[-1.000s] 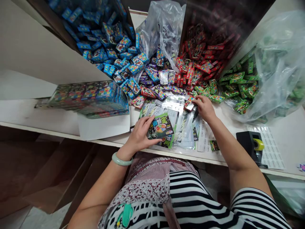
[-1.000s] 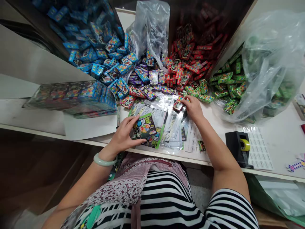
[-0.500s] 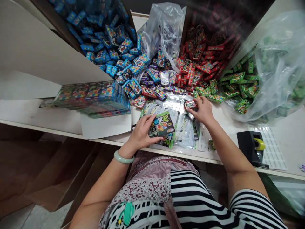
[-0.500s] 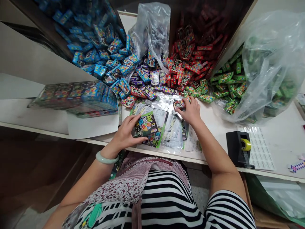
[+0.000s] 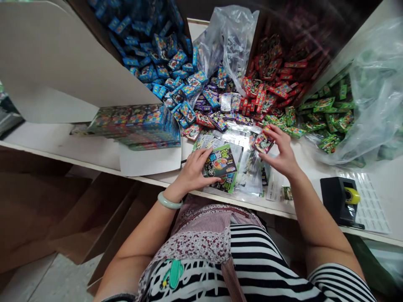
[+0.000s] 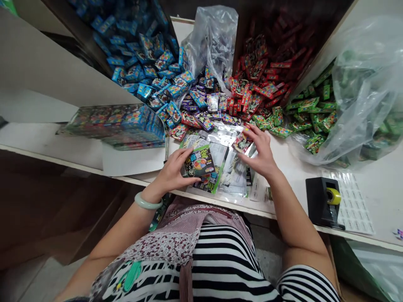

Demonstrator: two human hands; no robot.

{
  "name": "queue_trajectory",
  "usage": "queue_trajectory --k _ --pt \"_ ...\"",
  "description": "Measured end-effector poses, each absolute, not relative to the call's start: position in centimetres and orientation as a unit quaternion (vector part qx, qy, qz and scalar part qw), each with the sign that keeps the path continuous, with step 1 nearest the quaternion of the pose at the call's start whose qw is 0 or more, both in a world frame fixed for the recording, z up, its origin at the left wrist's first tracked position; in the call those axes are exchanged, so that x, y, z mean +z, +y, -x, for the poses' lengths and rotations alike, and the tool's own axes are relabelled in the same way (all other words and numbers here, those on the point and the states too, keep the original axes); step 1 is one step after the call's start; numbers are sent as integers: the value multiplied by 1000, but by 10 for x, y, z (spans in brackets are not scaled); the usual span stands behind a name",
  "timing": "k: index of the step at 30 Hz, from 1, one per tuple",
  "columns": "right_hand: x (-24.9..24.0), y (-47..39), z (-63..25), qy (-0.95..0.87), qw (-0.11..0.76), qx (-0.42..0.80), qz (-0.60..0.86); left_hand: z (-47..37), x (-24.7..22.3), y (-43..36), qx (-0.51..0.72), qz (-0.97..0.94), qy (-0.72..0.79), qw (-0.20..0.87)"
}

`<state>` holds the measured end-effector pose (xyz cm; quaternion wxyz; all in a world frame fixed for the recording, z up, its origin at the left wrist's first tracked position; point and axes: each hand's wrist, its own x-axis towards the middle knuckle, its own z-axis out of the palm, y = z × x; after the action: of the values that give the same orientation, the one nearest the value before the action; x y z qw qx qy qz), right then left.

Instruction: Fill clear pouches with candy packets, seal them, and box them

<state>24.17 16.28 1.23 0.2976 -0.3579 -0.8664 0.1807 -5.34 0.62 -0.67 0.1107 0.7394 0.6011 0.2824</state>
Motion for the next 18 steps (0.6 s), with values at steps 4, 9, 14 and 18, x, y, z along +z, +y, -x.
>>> queue_trajectory --k 4,9,14,18 --pt "48 128 -247 -922 238 218 212 52 -9 12 281 -761 570 128" --pt "55 121 -242 -952 150 217 152 50 -10 13 271 -800 524 109" --pt "54 125 -244 -948 184 192 177 53 -5 9 268 -793 531 131" --pt "54 121 -244 -954 172 172 175 52 -3 9 254 -799 532 116"
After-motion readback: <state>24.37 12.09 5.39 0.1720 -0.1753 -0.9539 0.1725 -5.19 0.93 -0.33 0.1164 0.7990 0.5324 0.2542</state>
